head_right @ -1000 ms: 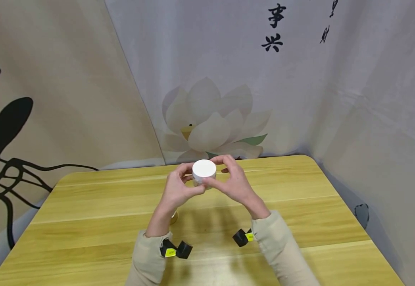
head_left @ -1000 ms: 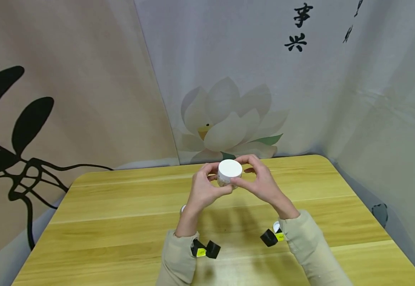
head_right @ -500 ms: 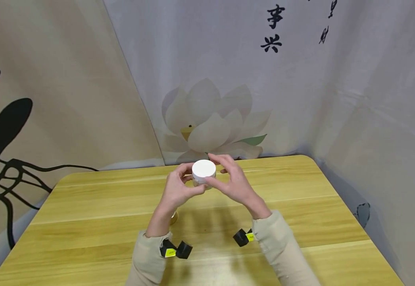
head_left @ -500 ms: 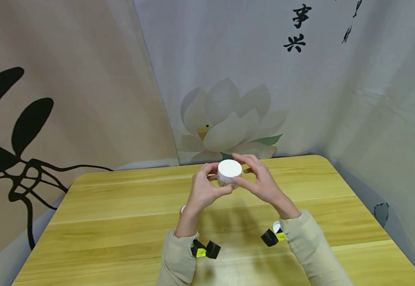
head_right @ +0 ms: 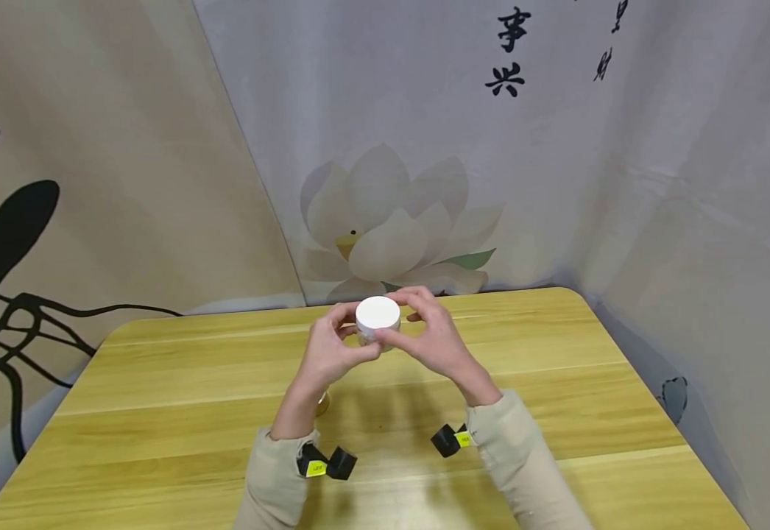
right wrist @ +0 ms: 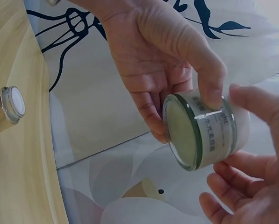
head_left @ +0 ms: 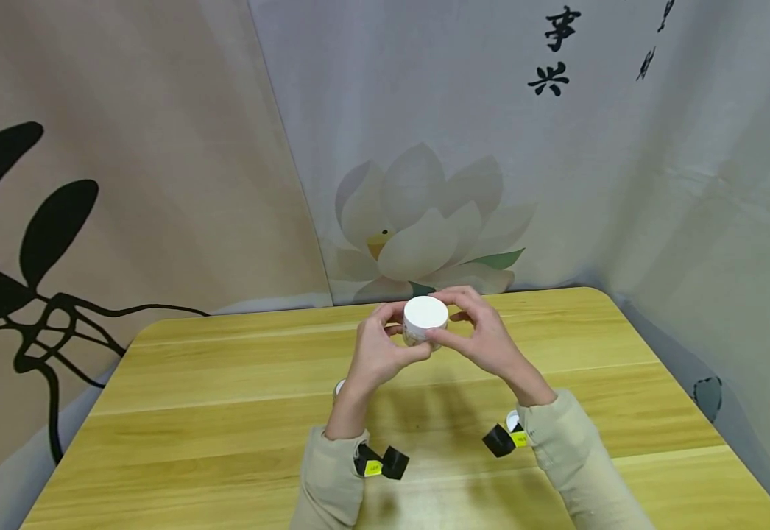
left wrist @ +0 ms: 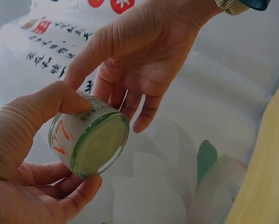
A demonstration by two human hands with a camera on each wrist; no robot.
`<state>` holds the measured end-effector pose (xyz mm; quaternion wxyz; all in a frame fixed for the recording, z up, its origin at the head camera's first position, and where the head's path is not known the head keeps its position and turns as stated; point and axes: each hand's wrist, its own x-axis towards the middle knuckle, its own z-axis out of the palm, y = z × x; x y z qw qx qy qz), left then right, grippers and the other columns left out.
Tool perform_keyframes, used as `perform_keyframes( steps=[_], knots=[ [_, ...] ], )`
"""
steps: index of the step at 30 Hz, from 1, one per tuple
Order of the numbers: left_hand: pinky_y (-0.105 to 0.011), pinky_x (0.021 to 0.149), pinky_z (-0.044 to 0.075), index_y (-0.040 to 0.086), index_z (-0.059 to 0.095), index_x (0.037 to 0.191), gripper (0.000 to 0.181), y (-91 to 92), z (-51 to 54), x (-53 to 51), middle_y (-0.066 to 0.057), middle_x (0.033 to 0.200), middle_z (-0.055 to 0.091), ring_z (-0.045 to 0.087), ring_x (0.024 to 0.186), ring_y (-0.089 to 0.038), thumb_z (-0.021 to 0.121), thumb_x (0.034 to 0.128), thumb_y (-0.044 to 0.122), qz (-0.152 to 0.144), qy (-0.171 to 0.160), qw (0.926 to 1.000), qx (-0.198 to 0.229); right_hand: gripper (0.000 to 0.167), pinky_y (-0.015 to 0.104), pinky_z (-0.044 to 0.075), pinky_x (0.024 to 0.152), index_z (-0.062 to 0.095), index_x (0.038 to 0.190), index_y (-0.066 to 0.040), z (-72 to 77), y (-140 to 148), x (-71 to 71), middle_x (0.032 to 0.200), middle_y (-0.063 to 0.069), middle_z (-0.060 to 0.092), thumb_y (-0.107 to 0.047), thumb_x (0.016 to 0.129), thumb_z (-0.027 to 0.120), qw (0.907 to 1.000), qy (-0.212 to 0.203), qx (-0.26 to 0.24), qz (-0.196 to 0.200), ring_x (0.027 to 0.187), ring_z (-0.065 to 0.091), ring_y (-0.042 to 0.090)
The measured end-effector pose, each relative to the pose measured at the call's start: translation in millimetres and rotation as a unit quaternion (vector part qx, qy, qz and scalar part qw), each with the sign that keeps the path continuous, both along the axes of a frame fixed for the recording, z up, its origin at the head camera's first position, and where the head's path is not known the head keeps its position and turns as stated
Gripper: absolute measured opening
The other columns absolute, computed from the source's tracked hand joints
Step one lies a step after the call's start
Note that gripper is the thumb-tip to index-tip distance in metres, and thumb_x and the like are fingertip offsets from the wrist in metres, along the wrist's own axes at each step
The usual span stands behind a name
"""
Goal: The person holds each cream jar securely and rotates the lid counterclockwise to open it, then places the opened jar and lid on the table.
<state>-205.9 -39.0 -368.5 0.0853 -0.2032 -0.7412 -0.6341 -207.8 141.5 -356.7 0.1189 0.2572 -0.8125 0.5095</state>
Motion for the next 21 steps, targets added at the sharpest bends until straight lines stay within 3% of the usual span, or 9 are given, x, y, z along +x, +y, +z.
perform_keyframes(
  steps=[8, 16, 21],
  knots=[
    [-0.044, 0.083, 0.049, -0.006, 0.06, 0.112, 0.051, -0.8, -0.3, 0.5, -0.015, 0.105, 0.056, 0.053, 0.096, -0.03, 0.078, 0.0661, 0.003, 0.001, 0.006, 1.0, -0.006, 0.054, 0.044, 0.043, 0.084, 0.049, 0.133, -0.002, -0.5, 1.0, 0.8, 0.124, 0.013, 0.05, -0.009, 0.083, 0.068, 0.9996, 0.006, 0.002, 0.029, 0.11, 0.047, 0.025],
    [-0.048, 0.084, 0.048, -0.008, 0.059, 0.113, 0.053, 0.1, 0.1, 0.9, -0.019, 0.107, 0.056, 0.053, 0.097, -0.032, 0.078, 0.0639, -0.002, -0.007, 0.001, 0.9999, 0.013, 0.042, 0.048, 0.043, 0.086, 0.057, 0.114, -0.003, 0.7, -1.3, 0.9, 0.115, 0.009, 0.053, -0.007, 0.077, 0.076, 0.9999, -0.007, -0.012, -0.003, 0.108, 0.046, 0.022],
    [-0.045, 0.083, 0.048, -0.005, 0.06, 0.113, 0.051, -0.5, 0.6, 0.7, -0.015, 0.105, 0.056, 0.053, 0.096, -0.029, 0.077, 0.0661, 0.001, -0.002, -0.002, 1.0, -0.001, 0.041, 0.044, 0.044, 0.084, 0.061, 0.118, -0.004, 1.8, 0.7, 0.1, 0.118, 0.009, 0.054, -0.006, 0.078, 0.074, 1.0, 0.003, -0.006, 0.004, 0.109, 0.047, 0.02]
  ],
)
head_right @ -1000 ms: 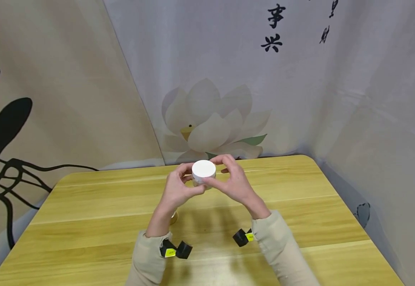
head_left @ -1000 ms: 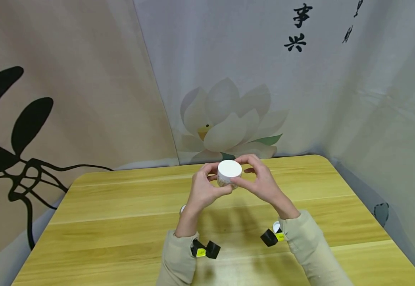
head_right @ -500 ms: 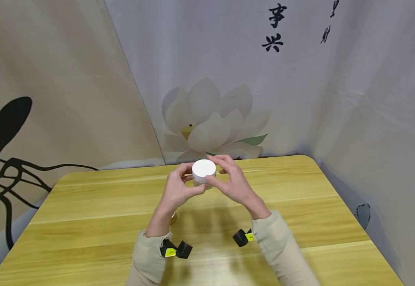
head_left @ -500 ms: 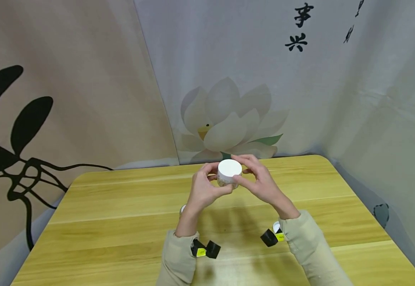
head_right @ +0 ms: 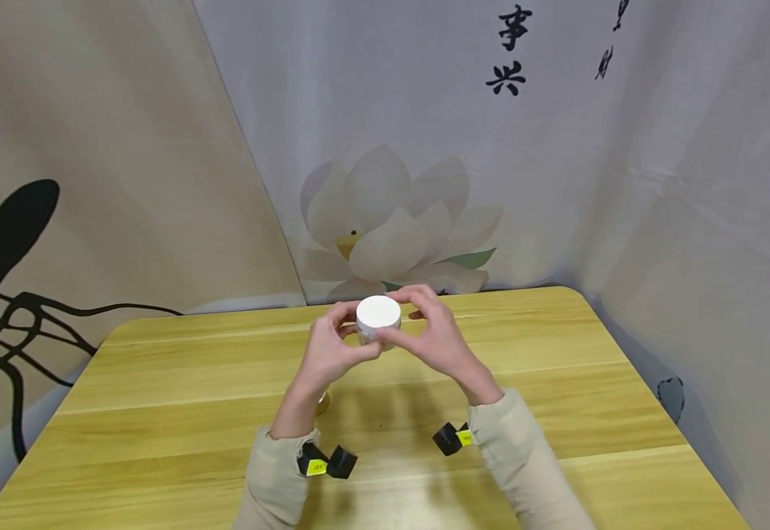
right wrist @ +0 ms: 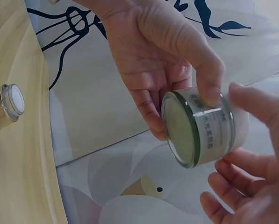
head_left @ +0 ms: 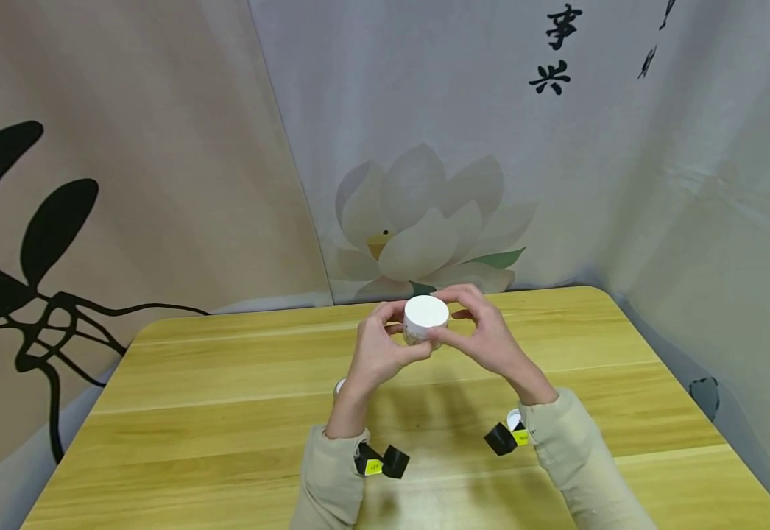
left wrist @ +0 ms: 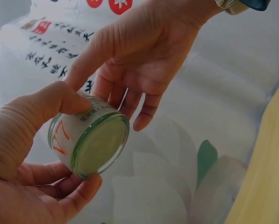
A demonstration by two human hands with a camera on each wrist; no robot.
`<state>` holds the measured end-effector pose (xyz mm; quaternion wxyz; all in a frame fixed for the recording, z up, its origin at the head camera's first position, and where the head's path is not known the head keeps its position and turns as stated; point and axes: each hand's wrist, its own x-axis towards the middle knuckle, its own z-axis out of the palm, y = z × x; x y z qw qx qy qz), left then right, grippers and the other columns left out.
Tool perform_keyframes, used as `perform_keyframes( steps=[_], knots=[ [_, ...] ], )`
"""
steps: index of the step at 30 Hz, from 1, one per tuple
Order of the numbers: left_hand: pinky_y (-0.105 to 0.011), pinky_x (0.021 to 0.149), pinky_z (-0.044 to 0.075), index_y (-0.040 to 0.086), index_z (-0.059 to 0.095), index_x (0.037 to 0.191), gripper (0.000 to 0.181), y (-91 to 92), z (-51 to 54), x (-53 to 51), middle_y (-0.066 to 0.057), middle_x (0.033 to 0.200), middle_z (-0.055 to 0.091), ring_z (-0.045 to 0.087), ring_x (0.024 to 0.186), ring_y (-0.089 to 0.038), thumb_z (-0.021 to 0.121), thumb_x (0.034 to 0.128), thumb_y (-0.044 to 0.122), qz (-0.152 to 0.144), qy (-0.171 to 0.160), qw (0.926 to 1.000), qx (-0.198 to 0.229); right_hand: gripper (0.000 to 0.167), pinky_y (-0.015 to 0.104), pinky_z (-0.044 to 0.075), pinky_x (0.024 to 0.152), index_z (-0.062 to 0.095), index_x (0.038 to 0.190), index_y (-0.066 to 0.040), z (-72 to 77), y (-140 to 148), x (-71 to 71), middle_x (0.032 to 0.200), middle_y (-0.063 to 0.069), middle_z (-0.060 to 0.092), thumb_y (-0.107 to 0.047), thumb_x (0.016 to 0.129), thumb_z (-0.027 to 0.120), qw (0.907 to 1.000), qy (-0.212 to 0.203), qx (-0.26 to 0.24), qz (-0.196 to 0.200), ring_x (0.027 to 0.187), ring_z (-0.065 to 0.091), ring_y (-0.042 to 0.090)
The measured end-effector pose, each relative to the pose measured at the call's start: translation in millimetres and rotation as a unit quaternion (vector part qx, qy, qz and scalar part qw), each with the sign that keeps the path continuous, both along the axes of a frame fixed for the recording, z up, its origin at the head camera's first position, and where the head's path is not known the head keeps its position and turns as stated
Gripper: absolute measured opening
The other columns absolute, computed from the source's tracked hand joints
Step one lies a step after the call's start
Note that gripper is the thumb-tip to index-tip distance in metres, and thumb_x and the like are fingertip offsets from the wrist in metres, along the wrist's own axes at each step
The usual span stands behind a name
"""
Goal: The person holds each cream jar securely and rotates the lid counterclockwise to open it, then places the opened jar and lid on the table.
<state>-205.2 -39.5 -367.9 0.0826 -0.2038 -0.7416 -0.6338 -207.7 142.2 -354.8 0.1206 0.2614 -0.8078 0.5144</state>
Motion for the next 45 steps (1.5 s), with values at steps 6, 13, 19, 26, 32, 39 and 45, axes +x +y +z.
perform_keyframes(
  steps=[6, 13, 19, 26, 32, 39, 45],
  knots=[
    [-0.046, 0.081, 0.049, -0.006, 0.06, 0.112, 0.049, 0.1, -0.1, -0.7, -0.015, 0.103, 0.057, 0.053, 0.094, -0.031, 0.076, 0.0656, 0.002, 0.004, 0.012, 0.9999, -0.006, 0.052, 0.045, 0.044, 0.084, 0.053, 0.131, -0.005, 1.2, 1.8, 1.8, 0.123, 0.011, 0.052, -0.008, 0.082, 0.07, 0.9998, 0.004, 0.017, 0.014, 0.11, 0.048, 0.022],
    [-0.045, 0.082, 0.049, -0.007, 0.061, 0.109, 0.049, 0.7, 0.7, -0.1, -0.016, 0.102, 0.056, 0.053, 0.094, -0.029, 0.078, 0.0635, 0.0, 0.003, 0.012, 0.9999, 0.002, 0.047, 0.045, 0.043, 0.086, 0.054, 0.118, -0.004, 1.1, -0.6, 2.2, 0.117, 0.009, 0.053, -0.009, 0.076, 0.076, 0.9999, -0.009, 0.007, -0.008, 0.109, 0.048, 0.021],
    [-0.046, 0.083, 0.049, -0.007, 0.06, 0.111, 0.05, 0.7, 1.7, 0.4, -0.016, 0.102, 0.056, 0.052, 0.094, -0.028, 0.077, 0.0642, -0.001, 0.001, 0.007, 1.0, 0.004, 0.041, 0.044, 0.043, 0.085, 0.061, 0.117, -0.006, 1.8, 0.1, 2.0, 0.118, 0.008, 0.054, -0.007, 0.078, 0.075, 1.0, 0.002, 0.005, 0.002, 0.109, 0.047, 0.02],
    [-0.047, 0.083, 0.048, -0.006, 0.06, 0.112, 0.049, 0.2, 0.5, 0.1, -0.015, 0.103, 0.056, 0.052, 0.095, -0.029, 0.076, 0.0656, 0.001, -0.002, 0.009, 1.0, -0.002, 0.049, 0.043, 0.044, 0.084, 0.054, 0.128, -0.003, -0.5, 2.5, 2.1, 0.122, 0.011, 0.052, -0.009, 0.082, 0.07, 0.9997, 0.008, 0.014, 0.021, 0.109, 0.047, 0.022],
    [-0.047, 0.083, 0.048, -0.006, 0.061, 0.11, 0.049, 0.5, 1.7, 0.9, -0.015, 0.104, 0.056, 0.053, 0.095, -0.027, 0.078, 0.0644, 0.001, -0.003, 0.011, 0.9999, 0.002, 0.047, 0.045, 0.044, 0.085, 0.053, 0.12, -0.003, -1.0, 0.2, 1.6, 0.117, 0.009, 0.052, -0.01, 0.078, 0.074, 0.9999, 0.003, 0.011, 0.0, 0.108, 0.048, 0.021],
    [-0.045, 0.083, 0.049, -0.006, 0.06, 0.112, 0.05, -0.1, 0.6, 0.8, -0.016, 0.103, 0.055, 0.052, 0.095, -0.031, 0.078, 0.0656, 0.002, -0.004, 0.009, 0.9999, 0.0, 0.041, 0.046, 0.044, 0.084, 0.06, 0.116, -0.006, 0.9, 0.3, 1.5, 0.117, 0.007, 0.054, -0.008, 0.077, 0.075, 0.9999, 0.006, 0.01, -0.001, 0.108, 0.046, 0.019],
    [-0.044, 0.083, 0.049, -0.006, 0.06, 0.112, 0.049, -0.5, 0.2, 0.4, -0.016, 0.104, 0.056, 0.052, 0.095, -0.029, 0.077, 0.0664, 0.002, -0.003, 0.012, 0.9999, -0.002, 0.051, 0.044, 0.044, 0.084, 0.054, 0.129, -0.004, -0.3, 1.9, 1.6, 0.122, 0.01, 0.052, -0.009, 0.081, 0.071, 0.9997, 0.011, 0.018, 0.015, 0.109, 0.048, 0.022]
  ],
)
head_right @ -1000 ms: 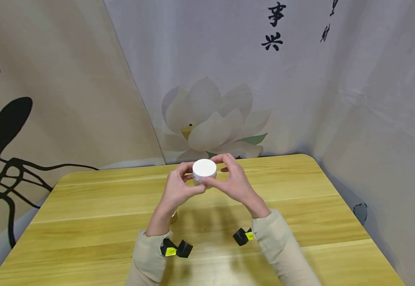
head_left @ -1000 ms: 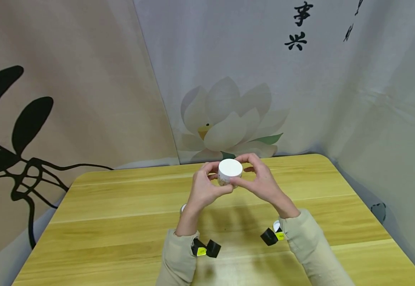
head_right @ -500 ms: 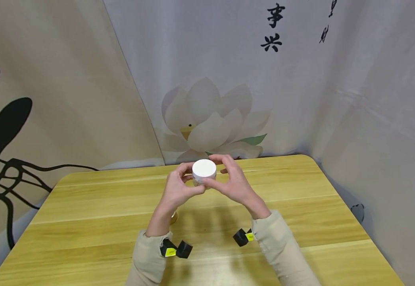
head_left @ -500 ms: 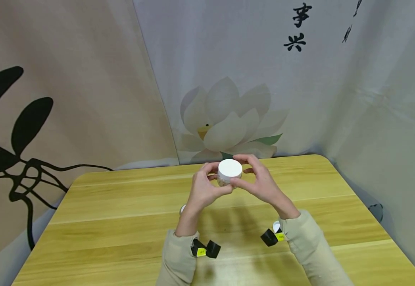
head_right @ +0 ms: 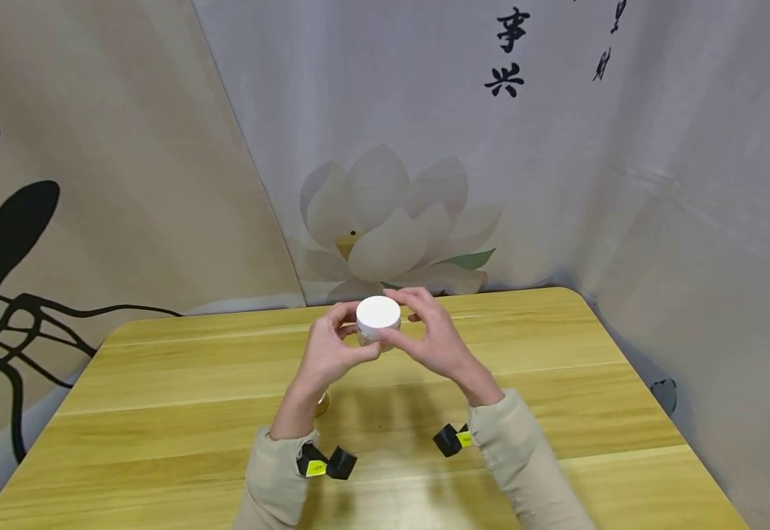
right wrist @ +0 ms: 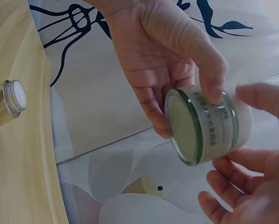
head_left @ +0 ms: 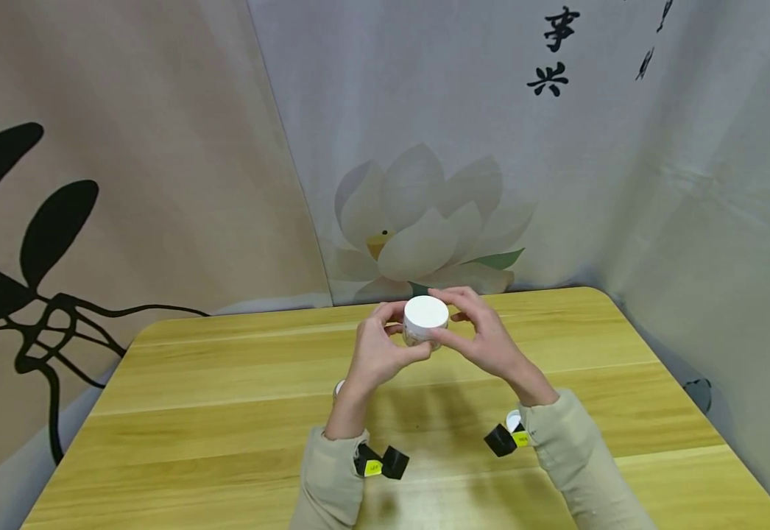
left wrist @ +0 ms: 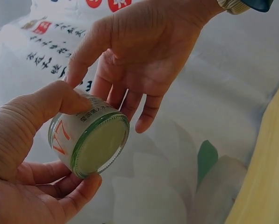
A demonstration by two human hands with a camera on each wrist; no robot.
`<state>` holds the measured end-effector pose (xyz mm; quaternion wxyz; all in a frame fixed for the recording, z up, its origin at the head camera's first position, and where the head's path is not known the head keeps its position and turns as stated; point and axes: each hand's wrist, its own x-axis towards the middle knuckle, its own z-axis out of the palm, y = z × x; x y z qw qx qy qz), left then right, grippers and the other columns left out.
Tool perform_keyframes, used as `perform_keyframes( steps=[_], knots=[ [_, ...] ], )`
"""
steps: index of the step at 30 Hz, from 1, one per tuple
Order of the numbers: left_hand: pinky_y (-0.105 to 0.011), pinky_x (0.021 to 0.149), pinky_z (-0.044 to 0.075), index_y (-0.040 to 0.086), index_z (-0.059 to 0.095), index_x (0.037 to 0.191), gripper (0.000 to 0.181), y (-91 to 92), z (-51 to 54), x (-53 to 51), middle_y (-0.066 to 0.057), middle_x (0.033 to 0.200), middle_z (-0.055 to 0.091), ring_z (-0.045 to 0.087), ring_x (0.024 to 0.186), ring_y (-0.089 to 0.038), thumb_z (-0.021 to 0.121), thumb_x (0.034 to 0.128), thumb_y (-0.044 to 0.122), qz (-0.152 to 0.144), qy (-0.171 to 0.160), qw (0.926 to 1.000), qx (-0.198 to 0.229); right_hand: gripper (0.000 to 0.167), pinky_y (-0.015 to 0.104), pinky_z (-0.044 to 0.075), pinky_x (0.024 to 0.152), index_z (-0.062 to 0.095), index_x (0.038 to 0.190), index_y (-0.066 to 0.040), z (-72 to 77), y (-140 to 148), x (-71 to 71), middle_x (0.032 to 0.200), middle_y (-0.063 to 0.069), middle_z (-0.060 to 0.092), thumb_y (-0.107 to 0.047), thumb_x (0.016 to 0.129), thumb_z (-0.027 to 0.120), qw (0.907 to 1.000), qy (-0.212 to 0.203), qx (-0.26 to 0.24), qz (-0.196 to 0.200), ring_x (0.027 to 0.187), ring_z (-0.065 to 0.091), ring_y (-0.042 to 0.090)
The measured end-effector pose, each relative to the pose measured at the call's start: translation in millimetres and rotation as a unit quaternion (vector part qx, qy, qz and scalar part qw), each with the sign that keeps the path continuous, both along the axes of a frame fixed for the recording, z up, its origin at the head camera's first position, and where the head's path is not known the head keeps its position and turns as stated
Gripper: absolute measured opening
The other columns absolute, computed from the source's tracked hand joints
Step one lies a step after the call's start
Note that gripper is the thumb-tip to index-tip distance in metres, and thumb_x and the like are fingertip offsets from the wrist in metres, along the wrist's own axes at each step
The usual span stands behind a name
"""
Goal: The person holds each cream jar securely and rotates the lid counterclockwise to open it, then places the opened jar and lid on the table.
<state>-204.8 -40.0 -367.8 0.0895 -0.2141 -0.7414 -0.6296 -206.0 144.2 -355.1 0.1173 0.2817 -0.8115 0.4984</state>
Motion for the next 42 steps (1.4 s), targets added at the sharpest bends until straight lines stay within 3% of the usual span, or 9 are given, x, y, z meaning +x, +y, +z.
perform_keyframes(
  steps=[10, 21, 29, 37, 42],
  knots=[
    [-0.043, 0.084, 0.049, -0.005, 0.061, 0.111, 0.05, -0.3, 1.4, 1.3, -0.015, 0.104, 0.055, 0.052, 0.095, -0.027, 0.079, 0.0646, 0.002, -0.001, -0.003, 1.0, 0.001, 0.042, 0.044, 0.044, 0.085, 0.058, 0.114, -0.006, -1.1, -2.7, -1.6, 0.114, 0.006, 0.054, -0.011, 0.077, 0.076, 0.9996, -0.017, -0.004, -0.022, 0.106, 0.048, 0.019],
    [-0.046, 0.082, 0.049, -0.006, 0.06, 0.113, 0.052, 0.7, -0.5, -0.3, -0.017, 0.106, 0.056, 0.054, 0.096, -0.029, 0.079, 0.065, 0.0, 0.005, -0.001, 1.0, 0.002, 0.051, 0.043, 0.043, 0.085, 0.052, 0.131, -0.005, -1.8, -0.2, -0.1, 0.123, 0.01, 0.051, -0.009, 0.082, 0.069, 0.9999, -0.01, -0.002, 0.007, 0.111, 0.047, 0.024],
    [-0.045, 0.082, 0.049, -0.004, 0.062, 0.11, 0.049, 0.5, -1.4, -0.4, -0.015, 0.104, 0.056, 0.054, 0.095, -0.026, 0.078, 0.0646, 0.001, 0.002, 0.002, 1.0, 0.003, 0.042, 0.046, 0.044, 0.086, 0.057, 0.114, -0.004, -0.6, -3.7, 0.6, 0.115, 0.009, 0.053, -0.008, 0.077, 0.076, 0.9996, -0.021, -0.014, -0.015, 0.107, 0.048, 0.023],
    [-0.046, 0.081, 0.049, -0.004, 0.061, 0.111, 0.048, -0.5, -2.6, -0.1, -0.015, 0.105, 0.057, 0.054, 0.094, -0.027, 0.077, 0.066, 0.002, 0.005, 0.004, 1.0, -0.003, 0.052, 0.044, 0.044, 0.085, 0.05, 0.134, -0.005, -2.5, -0.3, 0.7, 0.125, 0.011, 0.05, -0.01, 0.085, 0.068, 0.9998, -0.009, 0.007, 0.017, 0.11, 0.048, 0.022],
    [-0.045, 0.081, 0.049, -0.004, 0.062, 0.11, 0.047, -0.1, -2.7, 0.3, -0.015, 0.105, 0.056, 0.054, 0.094, -0.027, 0.077, 0.0651, 0.0, -0.001, 0.003, 1.0, 0.006, 0.054, 0.048, 0.043, 0.086, 0.048, 0.131, -0.003, -2.5, -2.0, 1.8, 0.123, 0.012, 0.051, -0.01, 0.082, 0.07, 0.9999, -0.013, -0.006, -0.002, 0.112, 0.047, 0.024]
  ],
)
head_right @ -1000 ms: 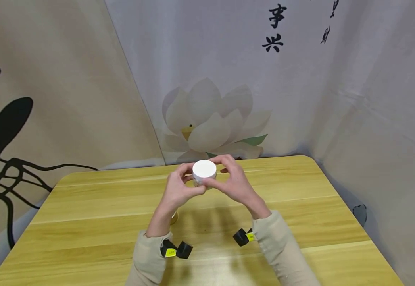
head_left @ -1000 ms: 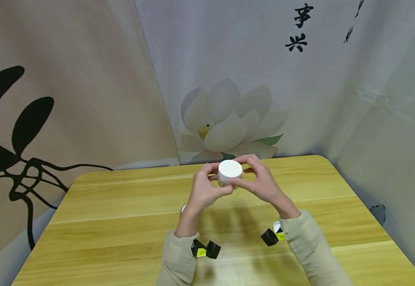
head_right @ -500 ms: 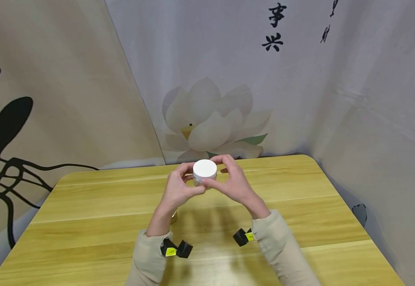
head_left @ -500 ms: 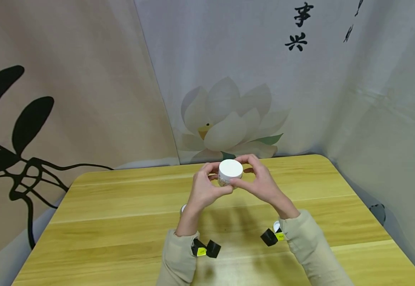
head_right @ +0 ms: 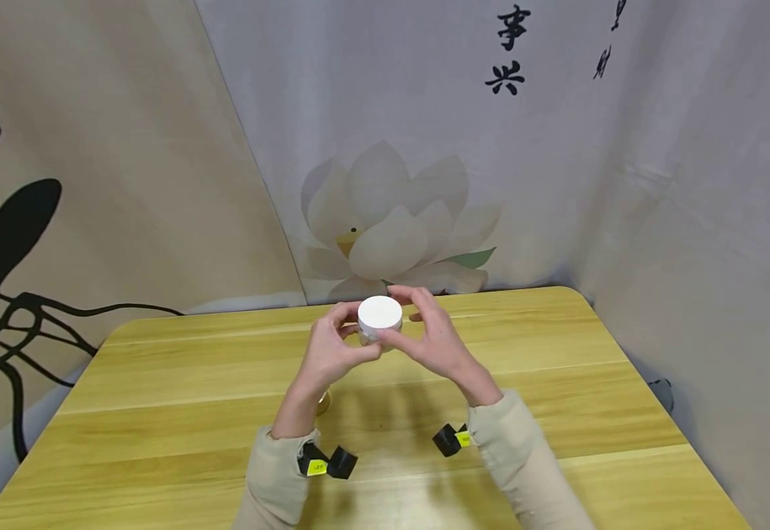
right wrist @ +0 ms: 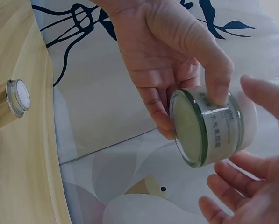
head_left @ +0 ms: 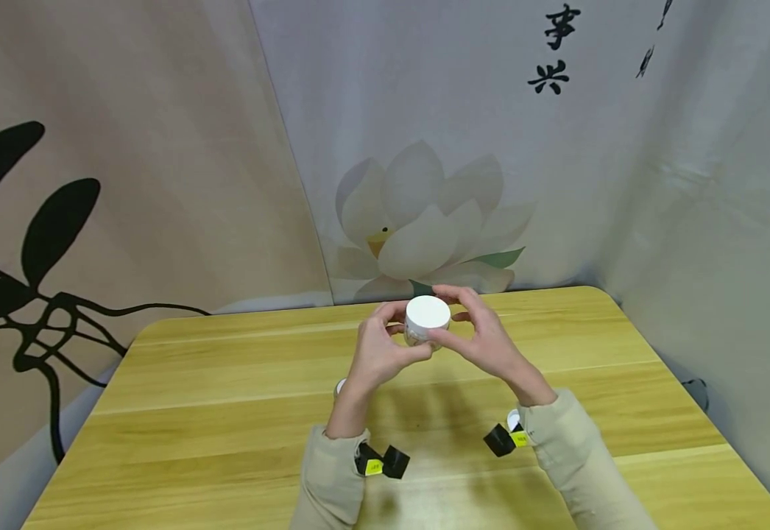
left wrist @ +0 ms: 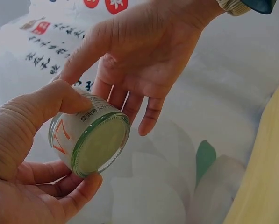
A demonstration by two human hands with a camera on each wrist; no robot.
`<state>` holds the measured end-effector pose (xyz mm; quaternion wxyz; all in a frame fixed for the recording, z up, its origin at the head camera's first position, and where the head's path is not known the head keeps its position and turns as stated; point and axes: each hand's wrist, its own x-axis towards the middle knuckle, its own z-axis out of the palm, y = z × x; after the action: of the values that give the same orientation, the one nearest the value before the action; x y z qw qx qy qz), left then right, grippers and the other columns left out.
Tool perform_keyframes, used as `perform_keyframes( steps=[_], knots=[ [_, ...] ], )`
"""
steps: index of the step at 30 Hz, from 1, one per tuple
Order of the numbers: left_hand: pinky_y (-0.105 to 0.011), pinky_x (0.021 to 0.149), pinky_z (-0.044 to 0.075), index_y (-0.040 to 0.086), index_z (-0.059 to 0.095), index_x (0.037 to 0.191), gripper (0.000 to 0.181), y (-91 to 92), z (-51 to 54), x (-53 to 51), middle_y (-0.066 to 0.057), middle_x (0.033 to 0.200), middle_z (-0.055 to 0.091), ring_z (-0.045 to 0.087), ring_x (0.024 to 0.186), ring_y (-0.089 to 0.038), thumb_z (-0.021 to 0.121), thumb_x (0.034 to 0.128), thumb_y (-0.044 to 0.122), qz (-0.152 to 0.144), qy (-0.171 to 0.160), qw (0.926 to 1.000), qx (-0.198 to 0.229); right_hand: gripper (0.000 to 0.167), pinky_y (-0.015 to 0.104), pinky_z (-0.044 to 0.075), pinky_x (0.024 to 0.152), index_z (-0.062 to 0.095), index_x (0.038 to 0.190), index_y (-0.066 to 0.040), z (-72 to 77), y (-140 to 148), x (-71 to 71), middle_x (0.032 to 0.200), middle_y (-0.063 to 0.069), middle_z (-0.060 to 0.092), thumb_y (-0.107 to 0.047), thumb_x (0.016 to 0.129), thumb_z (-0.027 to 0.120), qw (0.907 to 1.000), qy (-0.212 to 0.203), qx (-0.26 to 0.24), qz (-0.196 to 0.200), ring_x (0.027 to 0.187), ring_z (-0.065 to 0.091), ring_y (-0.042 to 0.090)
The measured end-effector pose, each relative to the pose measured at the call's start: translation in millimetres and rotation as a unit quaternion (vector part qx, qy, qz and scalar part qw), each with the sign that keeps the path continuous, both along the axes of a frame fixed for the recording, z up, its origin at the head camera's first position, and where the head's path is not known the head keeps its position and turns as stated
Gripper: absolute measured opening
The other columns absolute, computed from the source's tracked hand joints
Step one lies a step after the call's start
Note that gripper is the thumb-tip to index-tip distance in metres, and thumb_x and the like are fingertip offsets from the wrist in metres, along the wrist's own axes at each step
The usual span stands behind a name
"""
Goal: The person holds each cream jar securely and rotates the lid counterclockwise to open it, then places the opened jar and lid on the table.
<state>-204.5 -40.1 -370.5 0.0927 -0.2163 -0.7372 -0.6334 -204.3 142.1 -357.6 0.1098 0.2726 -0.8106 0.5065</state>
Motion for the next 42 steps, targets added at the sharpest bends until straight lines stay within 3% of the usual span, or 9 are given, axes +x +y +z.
perform_keyframes(
  steps=[7, 16, 23, 26, 33, 42],
  knots=[
    [-0.044, 0.081, 0.049, -0.004, 0.062, 0.11, 0.048, 0.3, 1.6, 0.0, -0.015, 0.105, 0.056, 0.054, 0.094, -0.027, 0.077, 0.0652, 0.0, 0.003, -0.002, 1.0, -0.001, 0.038, 0.046, 0.043, 0.086, 0.057, 0.111, -0.004, 1.3, -1, -1.9, 0.114, 0.008, 0.054, -0.008, 0.078, 0.075, 0.9995, -0.012, -0.018, -0.024, 0.107, 0.047, 0.02],
    [-0.045, 0.081, 0.049, -0.006, 0.06, 0.113, 0.05, 1.0, 2.4, -0.9, -0.018, 0.107, 0.056, 0.054, 0.095, -0.03, 0.077, 0.066, -0.002, 0.009, -0.005, 0.9998, -0.015, 0.045, 0.04, 0.045, 0.084, 0.055, 0.128, -0.003, -0.4, 3, -2.9, 0.123, 0.012, 0.052, -0.006, 0.085, 0.066, 0.9998, 0.013, -0.002, 0.012, 0.108, 0.048, 0.022],
    [-0.046, 0.08, 0.049, -0.013, 0.059, 0.108, 0.045, 1.4, 29.6, 15.8, -0.023, 0.104, 0.056, 0.054, 0.092, -0.034, 0.073, 0.0655, -0.008, 0.002, -0.011, 0.9999, -0.011, 0.041, 0.044, 0.043, 0.086, 0.059, 0.118, -0.006, -1.3, 0, -2.7, 0.118, 0.007, 0.054, -0.011, 0.08, 0.073, 0.9998, -0.011, -0.002, -0.017, 0.11, 0.046, 0.02],
    [-0.045, 0.08, 0.05, -0.014, 0.059, 0.107, 0.044, 0.9, 32.8, 18.8, -0.023, 0.103, 0.056, 0.054, 0.092, -0.033, 0.072, 0.0654, -0.008, 0.004, -0.011, 0.9999, -0.011, 0.038, 0.045, 0.043, 0.086, 0.061, 0.115, -0.006, -0.9, -2, -2.3, 0.117, 0.007, 0.055, -0.01, 0.079, 0.074, 0.9997, -0.011, -0.005, -0.023, 0.11, 0.046, 0.019],
    [-0.043, 0.079, 0.05, -0.01, 0.059, 0.112, 0.05, 0.7, 3.7, 0.7, -0.02, 0.106, 0.057, 0.054, 0.094, -0.031, 0.076, 0.0642, -0.006, 0.008, -0.013, 0.9998, -0.014, 0.041, 0.046, 0.045, 0.086, 0.06, 0.117, -0.004, 0.4, -3, -1.1, 0.116, 0.008, 0.055, -0.007, 0.079, 0.073, 0.9994, -0.009, -0.02, -0.026, 0.106, 0.048, 0.019],
    [-0.038, 0.078, 0.05, -0.004, 0.062, 0.11, 0.048, -1.8, 0.9, 0.5, -0.014, 0.104, 0.057, 0.054, 0.092, -0.024, 0.078, 0.0651, 0.002, 0.011, -0.004, 0.9998, -0.016, 0.042, 0.05, 0.046, 0.085, 0.058, 0.119, 0.0, 3.4, -5, 0.3, 0.115, 0.011, 0.056, 0.0, 0.079, 0.071, 0.999, 0.009, -0.036, -0.024, 0.104, 0.049, 0.019]
  ],
)
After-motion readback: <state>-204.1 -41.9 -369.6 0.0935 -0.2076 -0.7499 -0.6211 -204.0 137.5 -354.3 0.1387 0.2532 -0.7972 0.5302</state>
